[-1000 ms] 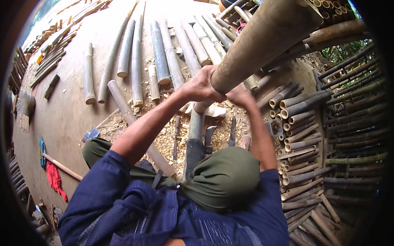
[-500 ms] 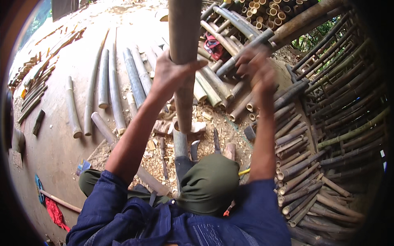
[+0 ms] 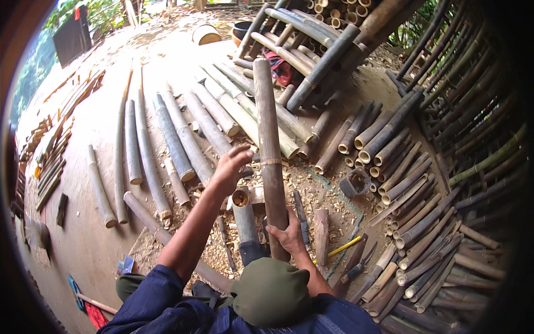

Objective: The person sits on the ground and uses a knife and mallet to split and hollow bamboo poles. They repeatedly strike the knife into the bamboo, rotate the pole, and remove inner material, then place finished pieces aside.

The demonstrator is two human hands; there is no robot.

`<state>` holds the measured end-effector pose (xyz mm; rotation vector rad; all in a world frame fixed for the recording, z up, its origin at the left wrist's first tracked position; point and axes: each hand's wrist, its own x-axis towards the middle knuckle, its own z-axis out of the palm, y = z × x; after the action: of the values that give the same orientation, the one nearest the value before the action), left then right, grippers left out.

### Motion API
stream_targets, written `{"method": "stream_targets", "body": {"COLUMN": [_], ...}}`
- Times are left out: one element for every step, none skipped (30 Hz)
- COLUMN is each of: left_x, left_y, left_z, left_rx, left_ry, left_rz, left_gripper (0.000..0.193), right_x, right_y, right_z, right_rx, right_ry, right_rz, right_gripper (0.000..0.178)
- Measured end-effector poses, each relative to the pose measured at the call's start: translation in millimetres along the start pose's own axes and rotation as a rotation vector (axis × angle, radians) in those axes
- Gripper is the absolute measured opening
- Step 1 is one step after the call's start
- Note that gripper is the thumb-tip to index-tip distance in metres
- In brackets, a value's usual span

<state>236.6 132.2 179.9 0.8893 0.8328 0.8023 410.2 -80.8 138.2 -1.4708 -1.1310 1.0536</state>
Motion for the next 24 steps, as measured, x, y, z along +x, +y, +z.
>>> {"method": "stream_targets", "body": {"left_x": [-1,1,4,8,14,24,27,29,31,33,41,49,57,63,63,63,66,67,67,66,67,68,68,67], "left_y": [-16,-32,-45,-65,-83,-109,-116,-116,-119,-116,-123,-128,-134,-138,-144,-145,-147,-150,-152,-153,-152,-155,-160,-162], "left_z": [-15,-14,-16,-16,-19,-45,-44,-41,-36,-41,-50,-54,-57,-63,-71,-59,-51,-48,-44,-50,-55,-45,-38,-41], "left_rx": [0.171,0.224,0.267,0.305,0.393,0.608,0.731,0.856,0.938,1.033,1.058,1.065,1.071,1.083,1.111,1.198,1.215,1.233,1.236,1.255,1.271,1.296,1.284,1.287], "left_ry": [0.07,0.077,0.102,0.115,0.128,0.196,0.23,0.269,0.271,0.303,0.298,0.27,0.242,0.221,0.23,0.228,0.24,0.254,0.25,0.273,0.302,0.293,0.272,0.278], "left_rz": [0.0,0.003,-0.041,-0.093,-0.004,0.128,0.158,0.199,0.224,0.258,0.294,0.281,0.268,0.255,0.227,0.152,0.163,0.173,0.148,0.119,0.094,0.142,0.153,0.157], "left_gripper": [0.058,0.054,0.053,0.051,0.049,0.049,0.047,0.044,0.041,0.038,0.039,0.04,0.041,0.043,0.047,0.047,0.045,0.042,0.041,0.039,0.038,0.036,0.036,0.036], "right_x": [3,0,-2,-7,-12,-10,-14,-16,-20,-15,-8,0,14,34,62,87,115,148,180,218,257,284,308,335], "right_y": [21,27,32,38,39,42,53,63,73,74,75,76,88,99,81,86,99,110,126,125,122,145,165,168], "right_z": [8,1,-4,-11,-16,-11,-16,-19,-22,-21,-21,-21,-26,-33,-40,-64,-83,-103,-127,-133,-139,-162,-188,-192], "right_rx": [0.087,0.13,0.176,0.217,0.23,0.233,0.216,0.2,0.176,0.119,0.062,0.004,0.029,0.042,-0.055,-0.099,-0.11,-0.328,-0.394,-0.436,-0.478,-0.506,-0.611,-0.624], "right_ry": [-0.018,-0.009,-0.003,0.015,0.06,0.091,0.163,0.228,0.301,0.333,0.362,0.388,0.428,0.466,0.459,0.426,0.492,0.518,0.564,0.556,0.546,0.627,0.708,0.738], "right_rz": [0.04,0.085,0.129,0.181,0.199,0.184,0.179,0.169,0.151,0.173,0.197,0.221,0.179,0.188,0.331,0.331,0.426,0.337,0.309,0.318,0.32,0.256,0.222,0.236], "right_gripper": [0.069,0.07,0.07,0.07,0.069,0.069,0.069,0.069,0.069,0.069,0.069,0.068,0.068,0.072,0.078,0.084,0.088,0.101,0.105,0.106,0.106,0.106,0.102,0.097]}}
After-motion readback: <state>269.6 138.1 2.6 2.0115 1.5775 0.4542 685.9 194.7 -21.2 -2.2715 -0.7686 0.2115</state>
